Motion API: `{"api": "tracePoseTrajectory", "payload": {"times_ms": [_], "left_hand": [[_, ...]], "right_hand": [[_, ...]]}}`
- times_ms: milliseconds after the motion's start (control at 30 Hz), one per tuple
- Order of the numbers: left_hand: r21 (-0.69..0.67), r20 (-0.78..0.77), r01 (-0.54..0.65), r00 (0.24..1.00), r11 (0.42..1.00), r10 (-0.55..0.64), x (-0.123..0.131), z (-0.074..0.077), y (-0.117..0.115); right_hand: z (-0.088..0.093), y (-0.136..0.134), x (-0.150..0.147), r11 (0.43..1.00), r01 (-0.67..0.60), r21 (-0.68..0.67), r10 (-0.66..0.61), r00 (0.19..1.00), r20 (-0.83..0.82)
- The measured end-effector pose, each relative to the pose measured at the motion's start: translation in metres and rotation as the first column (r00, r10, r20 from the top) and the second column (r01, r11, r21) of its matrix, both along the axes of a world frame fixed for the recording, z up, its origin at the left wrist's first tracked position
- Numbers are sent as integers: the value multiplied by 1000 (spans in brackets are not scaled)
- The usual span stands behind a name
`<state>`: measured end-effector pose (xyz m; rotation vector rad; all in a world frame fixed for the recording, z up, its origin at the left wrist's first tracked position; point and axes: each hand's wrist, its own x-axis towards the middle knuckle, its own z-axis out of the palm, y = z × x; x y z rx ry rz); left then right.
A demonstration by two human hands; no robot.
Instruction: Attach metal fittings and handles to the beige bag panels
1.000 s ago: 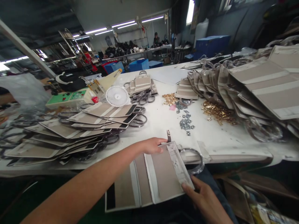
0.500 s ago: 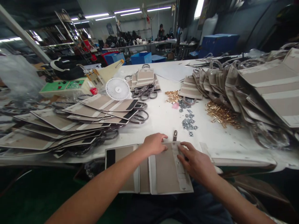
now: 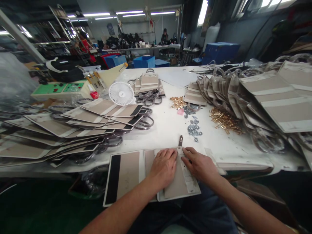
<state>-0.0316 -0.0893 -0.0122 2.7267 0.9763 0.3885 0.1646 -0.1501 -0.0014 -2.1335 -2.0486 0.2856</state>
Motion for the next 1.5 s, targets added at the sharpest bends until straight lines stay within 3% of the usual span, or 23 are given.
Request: {"api": "tracePoseTrajectory", "payload": {"times_ms": [233,667,800,933,1067,1267,1500], "left_hand": [[-46,22,-34,999,998,35,-2,-1,-1],[140,-89,-1,996,990,14,2,-5,-6],[96,-67,-10,998,995,16,-1,-4,-7],[28,-34,-12,999,1000,12,-4,-3,-6],[-12,-12,-10,1000,1000,9,-4,-4,-6],[-20,13,-17,1000,1000,18,-3,-8,-6],[-24,26,-24,999,999,25,-5,-10,-7]], "right_hand": [[-1,-3,-1,1000,-3,7,4,999,-34],[14,3,-7,996,-83,-35,85,995,57],[19,16,16,995,-103,-15,103,994,37],[9,39,65,990,135,49,-136,991,16],[-10,54,97,973,229,-25,-229,973,8],[-14,67,108,971,229,-67,-234,969,-75],[7,74,111,974,188,-128,-211,955,-210]]}}
